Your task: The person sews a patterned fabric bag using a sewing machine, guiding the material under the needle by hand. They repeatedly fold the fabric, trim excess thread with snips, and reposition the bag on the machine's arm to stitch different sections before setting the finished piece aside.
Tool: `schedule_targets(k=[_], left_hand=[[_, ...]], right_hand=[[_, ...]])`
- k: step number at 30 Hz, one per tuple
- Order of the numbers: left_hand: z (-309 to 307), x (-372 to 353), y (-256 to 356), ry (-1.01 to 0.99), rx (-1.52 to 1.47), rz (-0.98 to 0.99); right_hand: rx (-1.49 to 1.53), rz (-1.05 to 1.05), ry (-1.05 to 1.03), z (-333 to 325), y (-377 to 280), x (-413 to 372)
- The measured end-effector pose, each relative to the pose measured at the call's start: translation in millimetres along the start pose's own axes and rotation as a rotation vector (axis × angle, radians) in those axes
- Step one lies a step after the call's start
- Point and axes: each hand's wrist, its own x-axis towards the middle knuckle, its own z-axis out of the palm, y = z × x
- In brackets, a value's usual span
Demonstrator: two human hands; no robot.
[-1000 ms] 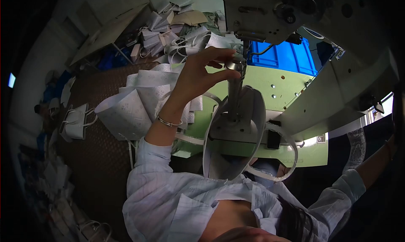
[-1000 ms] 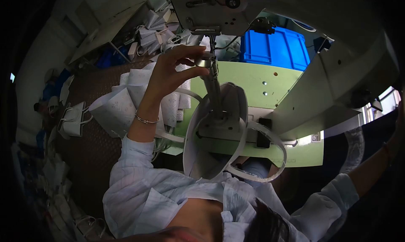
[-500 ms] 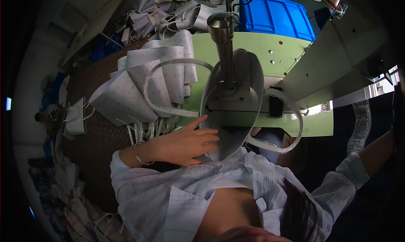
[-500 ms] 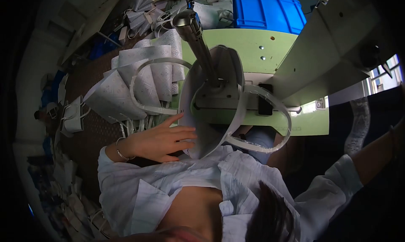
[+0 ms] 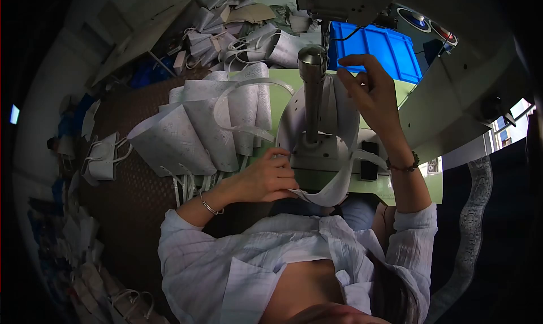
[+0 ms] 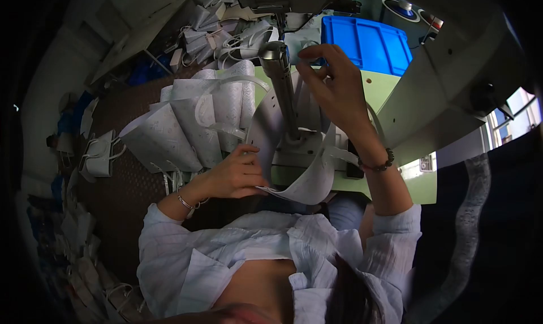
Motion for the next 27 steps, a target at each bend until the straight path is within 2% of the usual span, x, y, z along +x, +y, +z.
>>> schedule_targets(k=[4,8,10,14,16,20,23,25,26,27], left_hand=[[8.3,12.9,0.7,0.062,0.013,0.000],[18.6,18.4,-1.0,-0.010,0.026,0.070],[25.1,17.8,-4.2,-0.023,0.005,0.080],[33.4,16.2,-9.6,-0.017,0.065,0.071],[34.0,15.5,-11.7,-0.001,0.071,0.067],[33.9,12.1,-15.4,-0.005,0.067,0.035],[32.9,12.8,-15.7,0.010,0.060,0.017],[33.7,14.6,-15.6,0.023,0.064,0.011],[34.7,15.4,-15.4,0.014,0.058,-0.002],[35.1,16.5,-15.2,0.006,0.051,-0.016]], right_hand=[[-0.023,0.036,-0.051,9.4,2.0,11.4],[0.015,-0.024,-0.085,11.5,15.9,19.2],[0.168,0.001,-0.140,10.6,20.0,22.4],[0.000,-0.137,-0.137,9.4,26.2,26.2],[0.212,0.024,-0.065,9.6,22.8,25.3],[0.251,-0.025,-0.085,10.6,41.6,33.5],[0.258,-0.019,-0.129,9.2,56.9,38.5],[0.238,-0.061,-0.273,5.4,64.0,40.4],[0.247,-0.064,-0.261,3.6,65.2,39.9],[0.174,-0.010,-0.353,2.2,58.9,38.5]])
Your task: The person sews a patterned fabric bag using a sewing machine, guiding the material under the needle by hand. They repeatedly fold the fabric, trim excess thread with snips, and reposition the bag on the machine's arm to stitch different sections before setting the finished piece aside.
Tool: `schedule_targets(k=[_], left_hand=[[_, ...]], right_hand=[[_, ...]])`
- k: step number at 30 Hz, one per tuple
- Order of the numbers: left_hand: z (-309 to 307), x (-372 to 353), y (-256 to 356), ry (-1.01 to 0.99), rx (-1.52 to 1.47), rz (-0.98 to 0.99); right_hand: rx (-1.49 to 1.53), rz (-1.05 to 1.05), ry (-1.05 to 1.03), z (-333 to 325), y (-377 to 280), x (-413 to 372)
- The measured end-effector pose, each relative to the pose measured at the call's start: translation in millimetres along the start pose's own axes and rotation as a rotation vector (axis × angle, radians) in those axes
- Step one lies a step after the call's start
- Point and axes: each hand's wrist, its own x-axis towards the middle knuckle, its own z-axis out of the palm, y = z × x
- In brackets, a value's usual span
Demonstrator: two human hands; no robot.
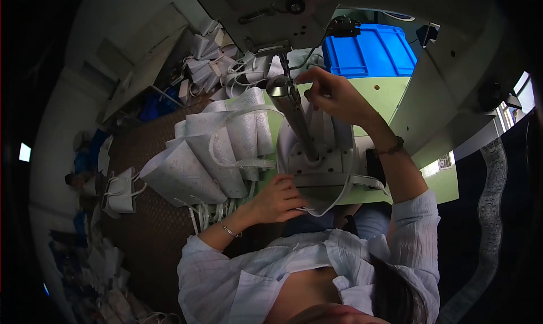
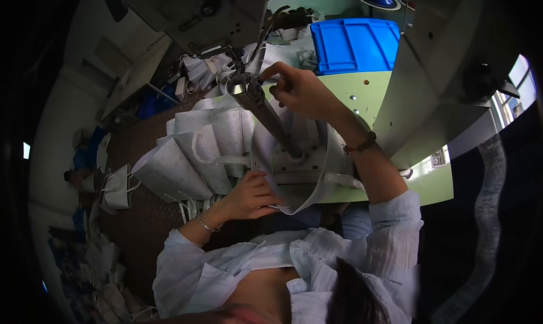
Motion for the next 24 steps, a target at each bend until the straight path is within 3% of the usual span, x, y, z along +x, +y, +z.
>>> schedule_targets(k=[1,5,7,10,17,20,24], left_hand=[[-0.1,1.6,0.4,-0.012,0.007,0.003],[-4.1,11.2,-0.3,-0.057,-0.005,-0.004],[-7.4,15.9,-1.1,-0.090,-0.008,-0.011],[-12.3,24.0,-7.2,-0.109,0.016,-0.027],[-11.8,33.4,-22.0,-0.113,0.040,-0.074],[-13.4,36.1,-26.4,-0.156,0.012,-0.051],[-18.1,31.4,-36.4,-0.192,0.102,-0.008]], right_hand=[[-0.062,0.072,-0.087,-0.5,-3.8,0.3],[-0.113,-0.006,-0.143,-6.4,-1.8,6.8],[0.050,0.069,-0.265,-10.6,1.4,15.1],[0.105,0.020,-0.377,-10.7,10.3,29.9],[0.071,-0.098,-0.221,-19.3,14.0,9.0],[0.133,0.019,-0.252,-30.0,7.8,-10.8],[0.236,0.046,-0.105,-25.8,7.0,-30.3]])
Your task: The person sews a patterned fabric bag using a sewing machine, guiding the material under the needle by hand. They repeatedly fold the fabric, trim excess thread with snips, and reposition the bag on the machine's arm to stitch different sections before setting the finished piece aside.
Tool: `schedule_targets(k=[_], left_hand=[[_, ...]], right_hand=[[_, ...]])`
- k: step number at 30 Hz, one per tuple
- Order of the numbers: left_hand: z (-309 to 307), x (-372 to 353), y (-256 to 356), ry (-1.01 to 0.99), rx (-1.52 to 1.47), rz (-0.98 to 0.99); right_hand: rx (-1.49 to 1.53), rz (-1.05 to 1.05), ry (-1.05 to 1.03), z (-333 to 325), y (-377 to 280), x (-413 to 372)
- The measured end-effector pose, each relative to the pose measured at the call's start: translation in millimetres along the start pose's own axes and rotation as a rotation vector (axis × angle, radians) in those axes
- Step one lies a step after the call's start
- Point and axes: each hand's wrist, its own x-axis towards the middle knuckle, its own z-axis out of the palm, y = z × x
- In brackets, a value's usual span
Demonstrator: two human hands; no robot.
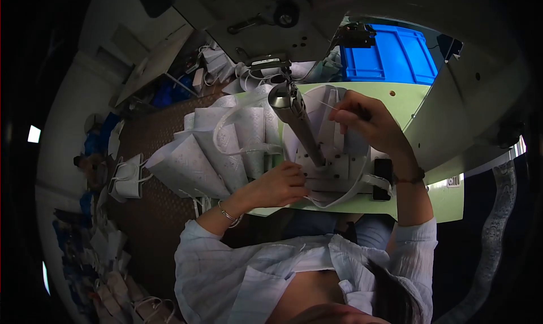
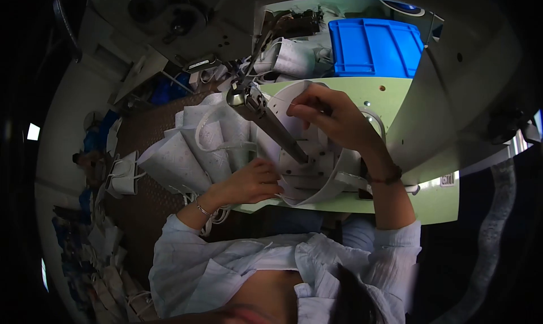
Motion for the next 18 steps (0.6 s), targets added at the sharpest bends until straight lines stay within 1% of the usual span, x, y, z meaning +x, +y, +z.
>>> schedule_targets(k=[1,2,3,4,5,6,7,8,9,10,12,13,14,15,16,17,18], left_hand=[[-8.4,-0.9,0.8,0.019,-0.001,-0.009],[-22.5,-1.1,4.3,0.087,-0.038,0.009],[-37.5,-1.1,8.3,0.154,-0.075,0.028],[-50.7,-2.7,11.9,0.172,-0.078,0.020],[-63.2,-4.8,15.7,0.236,-0.131,-0.008],[-73.5,-5.2,18.7,0.298,-0.184,-0.035],[-81.9,-3.4,20.3,0.313,-0.191,-0.043],[-89.5,-1.5,20.5,0.387,-0.236,-0.039],[-94.0,-0.6,18.2,0.460,-0.280,-0.033],[-95.5,0.1,13.6,0.472,-0.286,-0.033],[-97.9,3.0,3.9,0.677,-0.268,-0.088],[-100.3,4.5,-0.4,0.690,-0.273,-0.083],[-103.4,6.2,-3.9,0.752,-0.326,-0.117],[-106.5,8.0,-6.9,0.812,-0.381,-0.151],[-109.4,10.2,-9.3,0.820,-0.388,-0.149],[-112.1,12.7,-10.7,0.840,-0.440,-0.204],[-113.3,15.3,-12.1,0.858,-0.492,-0.260]], right_hand=[[0.066,-0.045,0.085,2.3,-1.7,-1.5],[0.054,-0.042,0.069,2.9,-5.1,-1.2],[-0.154,-0.134,0.127,3.4,-9.9,-0.6],[-0.359,-0.226,0.181,4.6,-13.9,0.5],[-0.365,-0.221,0.162,9.4,-16.4,3.7],[-0.292,-0.236,0.202,16.8,-19.7,8.1],[-0.258,-0.239,0.215,19.6,-22.9,11.0],[-0.225,-0.243,0.228,22.3,-26.1,13.9],[-0.217,-0.145,0.181,21.7,-30.3,17.9],[-0.211,-0.047,0.137,20.6,-33.3,21.7],[-0.203,0.005,0.105,14.9,-36.4,26.5],[-0.185,0.050,0.082,10.9,-37.9,28.0],[-0.197,0.054,0.079,6.8,-38.4,28.3],[-0.141,0.007,0.093,2.8,-38.0,27.9],[-0.083,-0.037,0.107,1.2,-38.2,27.7],[-0.128,-0.045,0.151,3.0,-40.6,28.2],[-0.134,-0.036,0.148,3.3,-44.1,28.0]])
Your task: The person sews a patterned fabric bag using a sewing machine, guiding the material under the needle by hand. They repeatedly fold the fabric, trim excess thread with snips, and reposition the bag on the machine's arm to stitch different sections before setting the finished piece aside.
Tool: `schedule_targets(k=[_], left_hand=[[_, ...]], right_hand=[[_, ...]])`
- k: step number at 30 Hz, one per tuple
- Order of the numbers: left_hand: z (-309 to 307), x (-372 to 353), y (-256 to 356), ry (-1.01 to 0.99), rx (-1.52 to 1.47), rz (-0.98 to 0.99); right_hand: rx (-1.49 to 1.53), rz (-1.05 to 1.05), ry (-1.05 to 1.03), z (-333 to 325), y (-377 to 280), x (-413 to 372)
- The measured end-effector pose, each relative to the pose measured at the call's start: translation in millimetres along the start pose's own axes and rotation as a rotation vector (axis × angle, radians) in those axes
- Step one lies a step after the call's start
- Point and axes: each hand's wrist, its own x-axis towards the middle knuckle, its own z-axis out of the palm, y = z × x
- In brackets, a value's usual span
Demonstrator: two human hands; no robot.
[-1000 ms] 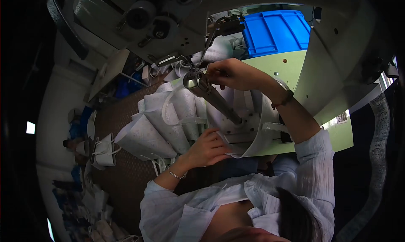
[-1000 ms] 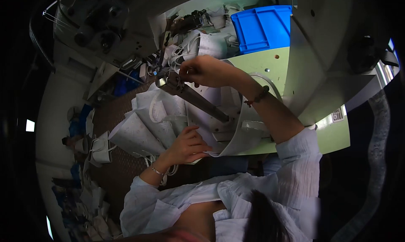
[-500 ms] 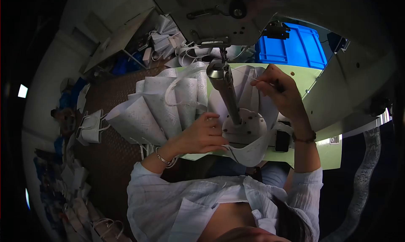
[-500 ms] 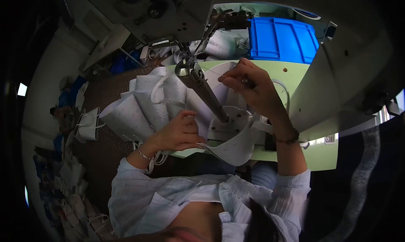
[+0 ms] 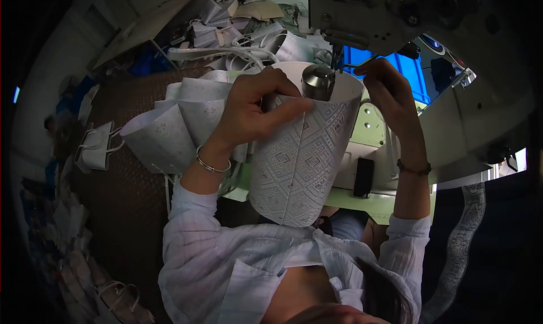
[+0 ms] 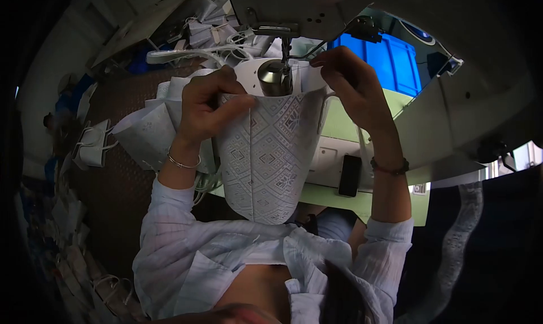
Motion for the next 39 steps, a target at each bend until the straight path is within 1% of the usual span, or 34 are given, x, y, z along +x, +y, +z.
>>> schedule_targets(k=[2,6,8,9,10,11,12,13,14,15,16,17,18,19,21,23,24,25,26,27,29,30,32,33,35,37,39], left_hand=[[8.4,8.0,-2.5,0.032,-0.072,0.007],[18.8,14.7,-5.9,0.107,-0.214,-0.005],[23.8,18.6,-8.7,0.127,-0.223,-0.002],[24.8,19.7,-9.4,0.142,-0.229,0.003],[25.1,19.9,-9.5,0.145,-0.231,0.003],[25.2,19.8,-9.8,0.117,-0.263,-0.056],[25.3,20.0,-10.4,0.089,-0.295,-0.116],[25.0,20.5,-10.3,0.089,-0.295,-0.118],[25.3,21.1,-9.6,0.091,-0.211,-0.117],[26.6,22.0,-9.5,0.093,-0.128,-0.115],[29.0,24.4,-12.8,0.096,-0.128,-0.115],[32.1,27.1,-18.3,0.148,-0.172,-0.092],[33.6,28.1,-20.9,0.198,-0.214,-0.069],[33.3,28.7,-19.1,0.199,-0.213,-0.065],[32.8,29.0,-14.7,0.200,-0.277,-0.085],[36.1,27.9,-13.5,0.220,-0.253,-0.106],[37.3,27.8,-12.9,0.238,-0.228,-0.131],[37.0,28.1,-14.4,0.237,-0.226,-0.133],[36.2,28.6,-17.7,0.252,-0.196,-0.100],[35.9,29.1,-20.6,0.268,-0.168,-0.069],[38.0,33.5,-24.8,0.283,-0.130,-0.049],[38.3,35.6,-26.1,0.299,-0.090,-0.020],[38.0,38.2,-23.8,0.293,-0.105,-0.044],[38.4,38.4,-22.8,0.287,-0.120,-0.071],[40.1,36.9,-28.3,0.298,-0.131,-0.065],[39.7,36.6,-30.6,0.303,-0.144,-0.058],[30.5,32.7,-30.6,0.190,-0.011,-0.014]], right_hand=[[0.008,-0.140,-0.053,-1.6,-9.4,0.6],[0.006,-0.131,-0.085,-5.1,-22.2,3.7],[-0.076,-0.077,0.129,6.8,-21.7,8.6],[-0.078,-0.077,0.127,12.5,-24.6,10.5],[-0.064,-0.065,0.203,17.9,-28.9,11.6],[-0.048,-0.053,0.280,20.5,-30.6,11.7],[-0.048,-0.051,0.278,19.2,-29.8,10.6],[-0.224,0.038,0.284,16.5,-28.8,9.0],[-0.398,0.128,0.288,14.9,-27.5,7.2],[-0.398,0.131,0.287,14.3,-24.8,6.0],[-0.392,0.077,0.269,14.0,-21.2,5.8],[-0.386,0.022,0.250,13.7,-19.0,5.7],[-0.387,0.021,0.248,12.9,-19.0,5.1],[-0.350,0.006,0.179,11.1,-20.2,4.7],[-0.316,-0.013,0.112,9.1,-27.3,5.7],[-0.605,0.054,-0.121,8.7,-40.2,8.0],[-0.603,0.054,-0.122,7.2,-38.5,8.3],[-0.525,0.055,-0.141,4.3,-35.0,8.5],[-0.449,0.057,-0.158,2.7,-31.5,9.1],[-0.448,0.059,-0.159,2.3,-29.0,9.5],[-0.328,0.070,-0.153,0.2,-24.6,9.8],[-0.329,0.069,-0.153,-1.1,-22.7,11.4],[-0.225,0.041,-0.183,-2.9,-19.0,13.8],[-0.225,0.043,-0.185,-2.0,-17.9,12.2],[-0.236,0.091,-0.127,0.7,-16.1,9.6],[-0.245,0.076,-0.121,-0.1,-10.1,10.3],[-0.257,0.065,-0.117,-1.0,-4.5,9.1]])
